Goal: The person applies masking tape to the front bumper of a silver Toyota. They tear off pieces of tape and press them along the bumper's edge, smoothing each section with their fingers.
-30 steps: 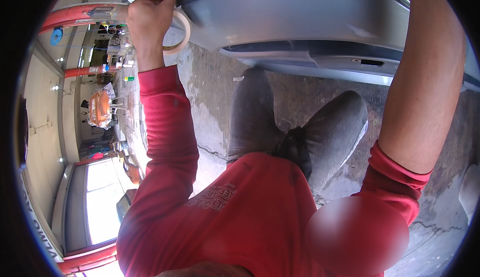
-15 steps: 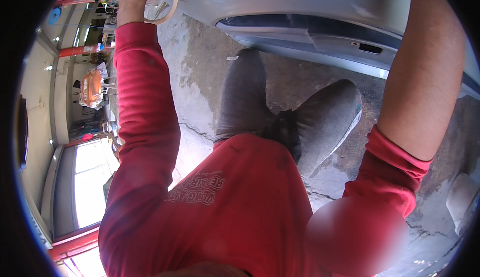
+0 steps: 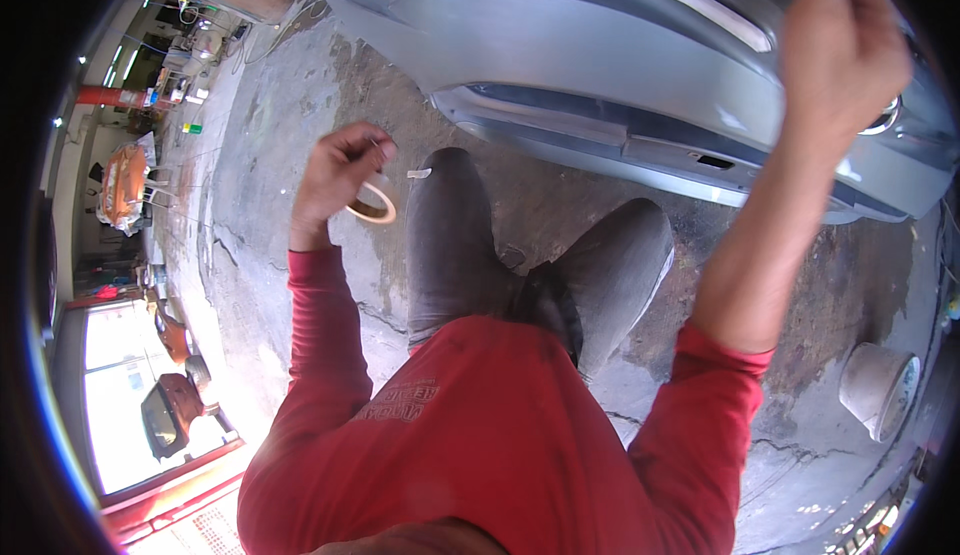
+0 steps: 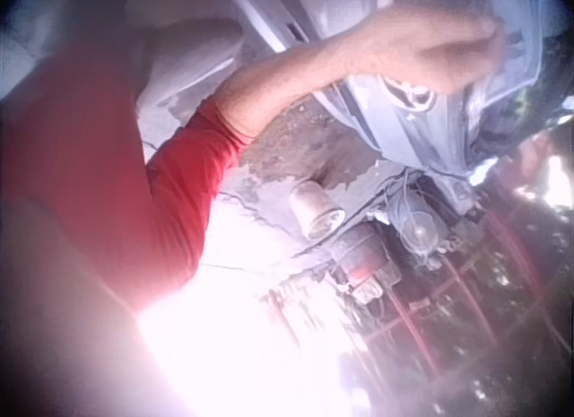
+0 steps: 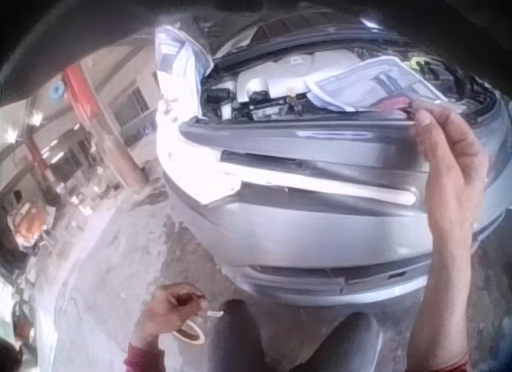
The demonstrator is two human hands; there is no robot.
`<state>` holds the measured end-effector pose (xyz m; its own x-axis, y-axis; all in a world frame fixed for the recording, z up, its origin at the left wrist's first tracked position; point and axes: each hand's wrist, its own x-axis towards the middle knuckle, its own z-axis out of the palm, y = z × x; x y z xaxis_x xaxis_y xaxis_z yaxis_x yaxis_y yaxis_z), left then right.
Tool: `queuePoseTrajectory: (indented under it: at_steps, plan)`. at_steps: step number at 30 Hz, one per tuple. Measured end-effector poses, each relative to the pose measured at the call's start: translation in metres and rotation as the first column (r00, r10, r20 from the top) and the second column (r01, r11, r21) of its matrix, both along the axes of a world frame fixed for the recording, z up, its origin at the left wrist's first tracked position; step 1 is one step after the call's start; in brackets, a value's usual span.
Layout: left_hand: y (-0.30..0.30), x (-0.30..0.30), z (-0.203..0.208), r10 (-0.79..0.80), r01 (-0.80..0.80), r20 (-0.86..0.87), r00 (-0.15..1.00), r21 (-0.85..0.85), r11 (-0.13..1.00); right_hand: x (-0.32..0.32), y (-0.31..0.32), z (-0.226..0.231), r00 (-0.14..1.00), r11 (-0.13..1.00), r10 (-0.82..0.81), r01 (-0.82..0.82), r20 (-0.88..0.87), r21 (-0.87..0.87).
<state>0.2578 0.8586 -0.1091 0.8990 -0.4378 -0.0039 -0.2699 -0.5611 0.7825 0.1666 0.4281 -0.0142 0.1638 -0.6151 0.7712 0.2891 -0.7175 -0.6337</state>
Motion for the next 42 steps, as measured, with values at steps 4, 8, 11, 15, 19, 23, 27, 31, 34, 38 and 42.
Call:
queuePoseTrajectory:
  at_steps: [4,8,11,15,19,23,27,31,34,38,42]
  plan:
    - [-0.013,-0.004,-0.043,-0.124,0.124,-0.035,0.992,0.006,0.992,0.024,0.115,-0.032,0.552,0.773,0.63,-0.515,-0.547,0.371]
    - [-0.033,-0.013,-0.04,-0.228,0.225,-0.078,0.971,-0.044,0.973,0.081,0.13,-0.031,0.285,0.608,0.754,-0.644,-0.592,0.464]
    - [-0.022,-0.008,-0.057,-0.26,0.259,-0.091,0.961,-0.024,0.966,0.086,0.147,-0.01,0.25,0.579,0.763,-0.673,-0.596,0.46]
    - [-0.011,-0.007,-0.074,-0.308,0.311,-0.086,0.947,0.018,0.95,0.124,0.161,-0.043,0.444,0.784,0.495,-0.599,-0.747,0.163]
    - [0.007,0.001,-0.097,-0.368,0.362,-0.124,0.921,-0.067,0.93,0.15,0.175,-0.067,0.587,0.877,0.029,-0.404,-0.809,-0.262]
    - [0.012,0.007,-0.104,-0.381,0.367,-0.138,0.914,-0.117,0.923,0.111,0.169,-0.004,0.216,0.695,0.623,-0.594,-0.752,0.405]
    - [0.018,0.013,-0.101,-0.386,0.359,-0.124,0.914,-0.197,0.912,0.097,0.17,-0.021,0.416,0.766,0.636,-0.444,-0.65,0.465]
    - [0.035,0.021,-0.108,-0.362,0.341,-0.138,0.922,-0.154,0.927,0.111,0.176,-0.039,0.773,0.939,0.198,-0.325,-0.603,-0.108]
    - [0.056,0.022,-0.128,-0.314,0.275,-0.159,0.936,-0.229,0.934,0.133,0.178,-0.048,0.838,0.923,0.122,-0.292,-0.532,-0.249]
    - [0.074,0.022,-0.141,-0.256,0.012,-0.449,0.856,-0.479,0.878,0.134,0.182,-0.031,0.722,0.901,0.244,-0.416,-0.647,-0.124]
    - [0.062,0.034,-0.101,-0.287,0.017,-0.317,0.904,-0.644,0.765,0.082,0.194,-0.049,0.61,0.921,0.251,-0.39,-0.751,-0.009]
